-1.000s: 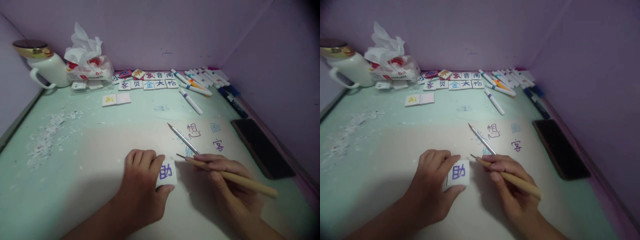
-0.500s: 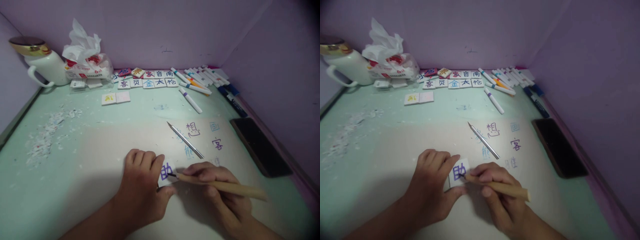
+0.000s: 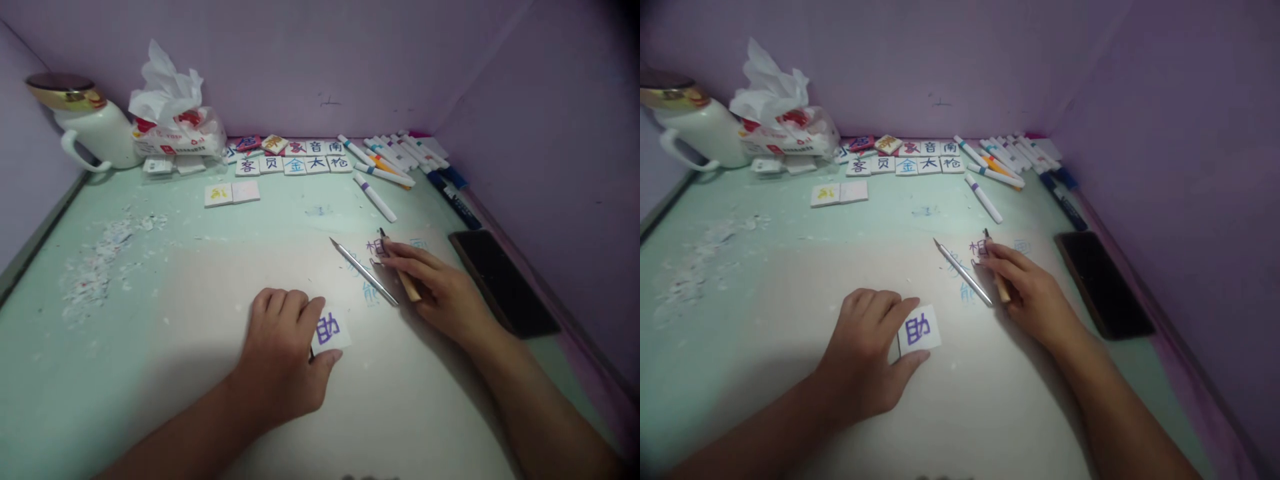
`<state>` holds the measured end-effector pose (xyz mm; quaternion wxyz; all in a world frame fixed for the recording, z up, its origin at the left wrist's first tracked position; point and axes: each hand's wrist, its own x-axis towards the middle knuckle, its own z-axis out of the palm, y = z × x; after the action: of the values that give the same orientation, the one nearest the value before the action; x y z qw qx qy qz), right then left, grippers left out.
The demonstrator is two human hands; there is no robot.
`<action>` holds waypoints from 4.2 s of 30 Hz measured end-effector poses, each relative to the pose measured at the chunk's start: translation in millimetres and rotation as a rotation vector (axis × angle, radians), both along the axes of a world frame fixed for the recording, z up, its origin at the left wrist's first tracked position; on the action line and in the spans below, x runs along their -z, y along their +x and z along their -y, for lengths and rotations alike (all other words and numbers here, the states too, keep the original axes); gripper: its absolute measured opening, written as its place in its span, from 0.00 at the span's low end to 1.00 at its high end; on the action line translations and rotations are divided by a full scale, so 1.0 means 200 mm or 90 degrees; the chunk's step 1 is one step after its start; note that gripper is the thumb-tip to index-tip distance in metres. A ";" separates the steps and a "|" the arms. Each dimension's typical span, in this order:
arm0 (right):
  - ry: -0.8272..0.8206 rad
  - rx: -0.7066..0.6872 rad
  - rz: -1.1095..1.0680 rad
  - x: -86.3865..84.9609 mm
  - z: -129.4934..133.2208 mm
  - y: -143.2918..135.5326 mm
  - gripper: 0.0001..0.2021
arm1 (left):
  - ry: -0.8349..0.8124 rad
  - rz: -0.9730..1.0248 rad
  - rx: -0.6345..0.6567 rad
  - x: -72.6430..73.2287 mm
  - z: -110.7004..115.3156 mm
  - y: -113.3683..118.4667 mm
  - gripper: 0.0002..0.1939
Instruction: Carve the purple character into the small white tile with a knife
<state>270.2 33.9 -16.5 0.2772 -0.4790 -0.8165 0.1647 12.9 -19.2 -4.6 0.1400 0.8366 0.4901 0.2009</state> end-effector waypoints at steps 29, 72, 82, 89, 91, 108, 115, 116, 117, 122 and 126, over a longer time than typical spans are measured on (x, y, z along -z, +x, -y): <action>-0.102 0.148 0.380 -0.17 0.02 -0.30 0.09 | 0.017 -0.023 0.002 0.00 -0.01 0.00 0.21; -0.142 0.075 -0.349 -0.07 0.55 -0.35 0.13 | 0.025 -0.024 0.024 0.01 -0.01 0.00 0.22; -0.185 0.097 -0.325 -0.06 0.55 -0.34 0.07 | 0.018 -0.031 0.022 0.01 0.00 0.00 0.21; -0.171 0.040 -0.275 -0.01 0.54 -0.35 0.09 | 0.015 -0.030 0.026 0.00 0.00 0.00 0.21; -0.145 0.042 -0.273 0.00 0.54 -0.36 0.08 | 0.008 -0.032 0.023 0.00 0.01 0.00 0.21; -0.142 0.028 -0.207 0.00 0.54 -0.35 0.08 | 0.013 -0.021 0.028 -0.01 0.01 0.00 0.21; -0.147 0.022 -0.190 -0.01 0.54 -0.35 0.10 | 0.011 -0.016 0.028 -0.01 0.01 -0.01 0.21; -0.146 0.023 -0.188 -0.01 0.54 -0.35 0.09 | 0.010 -0.018 0.027 -0.01 0.01 -0.01 0.21; -0.145 0.024 -0.184 -0.01 0.54 -0.35 0.09 | 0.011 -0.020 0.027 -0.01 0.01 -0.01 0.21; -0.139 0.032 -0.165 -0.01 0.56 -0.34 0.07 | 0.020 -0.017 0.027 -0.01 0.01 0.00 0.21; -0.133 0.034 -0.178 -0.02 0.56 -0.35 0.09 | 0.027 -0.007 0.033 0.00 0.00 -0.01 0.20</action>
<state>200.2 -78.3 -13.2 0.3413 -0.4988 -0.7356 0.3060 11.4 -19.7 -4.8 0.1248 0.8530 0.4646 0.2027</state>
